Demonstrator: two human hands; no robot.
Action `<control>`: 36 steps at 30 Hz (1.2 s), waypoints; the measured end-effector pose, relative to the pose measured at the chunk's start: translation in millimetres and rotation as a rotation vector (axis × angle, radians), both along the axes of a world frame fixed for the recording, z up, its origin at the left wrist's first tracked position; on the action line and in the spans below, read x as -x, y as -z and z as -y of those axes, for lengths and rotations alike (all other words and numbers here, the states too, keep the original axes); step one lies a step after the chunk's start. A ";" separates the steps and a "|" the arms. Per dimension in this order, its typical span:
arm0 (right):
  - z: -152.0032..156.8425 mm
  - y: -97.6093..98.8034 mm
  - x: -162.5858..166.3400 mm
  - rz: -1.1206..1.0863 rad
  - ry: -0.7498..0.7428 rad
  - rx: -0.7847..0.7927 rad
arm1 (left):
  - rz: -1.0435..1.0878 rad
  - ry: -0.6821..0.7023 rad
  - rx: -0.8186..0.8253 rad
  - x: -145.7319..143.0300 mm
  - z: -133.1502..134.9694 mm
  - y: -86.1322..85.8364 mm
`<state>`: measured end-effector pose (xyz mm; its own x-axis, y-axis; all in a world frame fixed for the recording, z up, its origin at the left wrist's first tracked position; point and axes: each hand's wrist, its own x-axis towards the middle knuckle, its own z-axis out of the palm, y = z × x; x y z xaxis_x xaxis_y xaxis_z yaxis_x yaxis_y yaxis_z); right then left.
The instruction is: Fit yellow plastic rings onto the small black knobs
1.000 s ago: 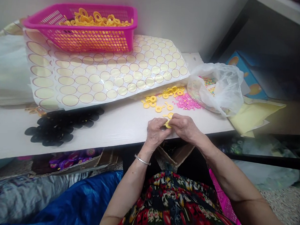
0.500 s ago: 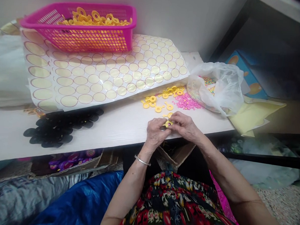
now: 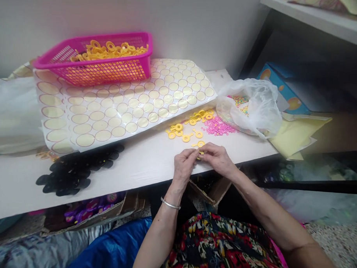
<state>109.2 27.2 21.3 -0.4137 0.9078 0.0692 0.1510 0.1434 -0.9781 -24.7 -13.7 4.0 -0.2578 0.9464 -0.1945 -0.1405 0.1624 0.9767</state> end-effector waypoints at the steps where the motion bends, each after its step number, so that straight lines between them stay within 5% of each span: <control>1: 2.9 1.8 2.9 -0.062 0.054 0.102 | 0.004 -0.006 0.010 -2.3 -0.3 -0.2; 4: 10.7 6.4 13.2 -0.209 0.190 0.339 | -0.002 -0.039 0.000 -7.0 0.0 1.3; 11: 13.1 7.9 26.4 -0.244 0.334 0.508 | 0.029 -0.104 0.014 -11.7 0.0 -0.1; 25: 14.5 11.5 30.2 -0.212 0.328 0.473 | 0.118 -0.215 0.097 -23.0 -2.7 1.7; 32: 14.5 11.7 28.8 -0.297 0.302 0.484 | 0.243 -0.032 -0.025 -7.6 3.2 0.1; 36: 28.6 11.5 31.1 -0.502 0.304 0.565 | 0.259 -0.041 -0.050 -5.1 9.3 -3.1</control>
